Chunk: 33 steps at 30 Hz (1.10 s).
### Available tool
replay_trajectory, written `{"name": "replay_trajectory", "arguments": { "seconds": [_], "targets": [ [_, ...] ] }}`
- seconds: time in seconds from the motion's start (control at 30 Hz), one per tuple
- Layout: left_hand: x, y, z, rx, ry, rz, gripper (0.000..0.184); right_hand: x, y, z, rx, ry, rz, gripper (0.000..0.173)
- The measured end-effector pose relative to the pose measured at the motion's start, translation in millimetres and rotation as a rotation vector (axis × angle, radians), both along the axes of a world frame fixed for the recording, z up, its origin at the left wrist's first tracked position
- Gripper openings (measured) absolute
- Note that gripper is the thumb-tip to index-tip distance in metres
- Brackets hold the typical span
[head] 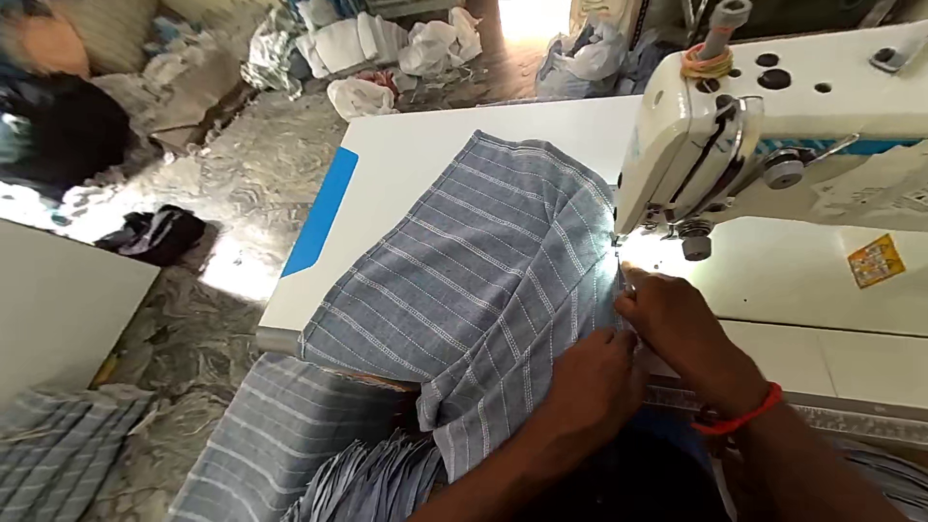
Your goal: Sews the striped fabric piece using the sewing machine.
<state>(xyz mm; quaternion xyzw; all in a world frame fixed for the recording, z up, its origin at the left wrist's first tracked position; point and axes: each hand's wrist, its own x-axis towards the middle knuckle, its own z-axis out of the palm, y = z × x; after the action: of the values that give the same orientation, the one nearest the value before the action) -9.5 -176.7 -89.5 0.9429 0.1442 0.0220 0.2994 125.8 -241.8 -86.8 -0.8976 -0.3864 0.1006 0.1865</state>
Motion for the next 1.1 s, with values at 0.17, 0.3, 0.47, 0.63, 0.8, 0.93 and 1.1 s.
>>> {"name": "replay_trajectory", "arguments": {
  "seconds": [0.17,0.3,0.47,0.63,0.8,0.93,1.1],
  "targets": [
    [-84.1,45.7,9.8,0.229,0.208,0.379,0.075,-34.1,-28.3,3.6,-0.01,0.289,-0.126,0.05],
    [-93.8,172.7,-26.2,0.297,0.299,0.634,0.103,-63.8,-51.3,-11.4,0.107,0.157,-0.203,0.027],
    [-32.4,322.1,-15.5,0.263,0.333,0.557,0.107,-62.9,-58.9,-19.9,0.179,-0.075,0.064,0.023],
    [34.8,270.7,21.6,0.349,-0.033,0.458,0.067,-61.2,-55.7,-23.3,0.246,-0.146,0.092,0.027],
    [15.7,40.2,2.1,-0.054,-0.235,0.07,0.039,-70.8,-49.4,-14.6,0.1,-0.059,-0.122,0.049],
    [-15.7,21.7,-51.5,0.23,-0.364,-0.116,0.025,-66.1,-42.8,-22.0,0.015,-0.122,-0.053,0.05],
    [12.4,64.3,-46.0,0.253,-0.38,-0.342,0.027,-33.6,-26.2,-12.7,-0.011,-0.209,-0.027,0.034]
  ]
}}
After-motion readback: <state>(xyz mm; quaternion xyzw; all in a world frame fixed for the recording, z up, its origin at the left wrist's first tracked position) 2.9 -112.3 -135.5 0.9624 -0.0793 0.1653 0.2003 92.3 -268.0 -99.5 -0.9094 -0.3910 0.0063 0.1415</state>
